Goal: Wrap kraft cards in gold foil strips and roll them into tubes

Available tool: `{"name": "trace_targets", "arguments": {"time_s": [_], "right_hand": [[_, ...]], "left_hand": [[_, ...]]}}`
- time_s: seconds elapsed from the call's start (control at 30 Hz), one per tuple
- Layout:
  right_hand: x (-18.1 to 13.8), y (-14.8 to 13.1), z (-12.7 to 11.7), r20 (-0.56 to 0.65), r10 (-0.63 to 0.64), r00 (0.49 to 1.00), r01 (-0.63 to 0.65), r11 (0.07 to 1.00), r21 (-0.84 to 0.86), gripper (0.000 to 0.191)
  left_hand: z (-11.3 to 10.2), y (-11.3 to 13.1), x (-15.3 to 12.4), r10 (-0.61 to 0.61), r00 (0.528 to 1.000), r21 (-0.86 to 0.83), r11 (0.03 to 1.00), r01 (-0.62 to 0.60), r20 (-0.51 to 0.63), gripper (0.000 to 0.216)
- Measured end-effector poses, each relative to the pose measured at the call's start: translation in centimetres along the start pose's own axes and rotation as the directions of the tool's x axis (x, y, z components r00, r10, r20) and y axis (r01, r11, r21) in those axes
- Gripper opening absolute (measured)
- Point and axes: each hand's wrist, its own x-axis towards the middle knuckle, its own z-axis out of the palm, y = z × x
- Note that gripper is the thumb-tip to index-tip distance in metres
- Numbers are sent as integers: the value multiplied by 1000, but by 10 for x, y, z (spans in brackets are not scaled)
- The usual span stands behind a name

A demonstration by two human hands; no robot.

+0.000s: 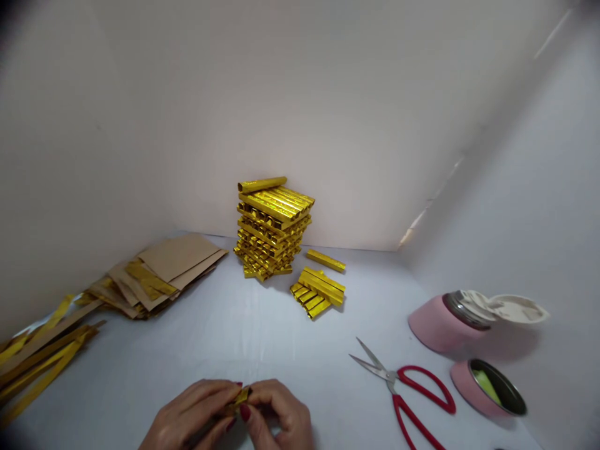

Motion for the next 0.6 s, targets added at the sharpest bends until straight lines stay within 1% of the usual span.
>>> {"name": "trace_targets", "arguments": {"time_s": [0.1,0.23,0.33,0.4,0.47,0.6], "right_hand": [[3,-4,-3,22,-100,995,101,991,-93,29],[6,-6,-7,100,-151,983,161,982,-96,22],[7,-6,-7,184,-150,971,170,981,-94,20],[6,-7,-7,192,-154,969,173,981,-87,20],[7,-7,-7,169,-167,971,182,980,-75,19],[9,-9,-10,223,-148,964,170,982,-83,17]], "left_hand": [[-1,-2,0,-22,1000,-17,1000,22,-7,22],[-4,-3,2,-16,1000,-42,999,16,14,21],[-5,-2,3,7,1000,-27,1000,-7,21,21],[-5,-1,3,26,1000,-10,1000,-25,17,21],[-5,0,3,34,999,-3,999,-34,15,22],[-2,2,3,-10,1000,-22,1000,10,11,20]]}}
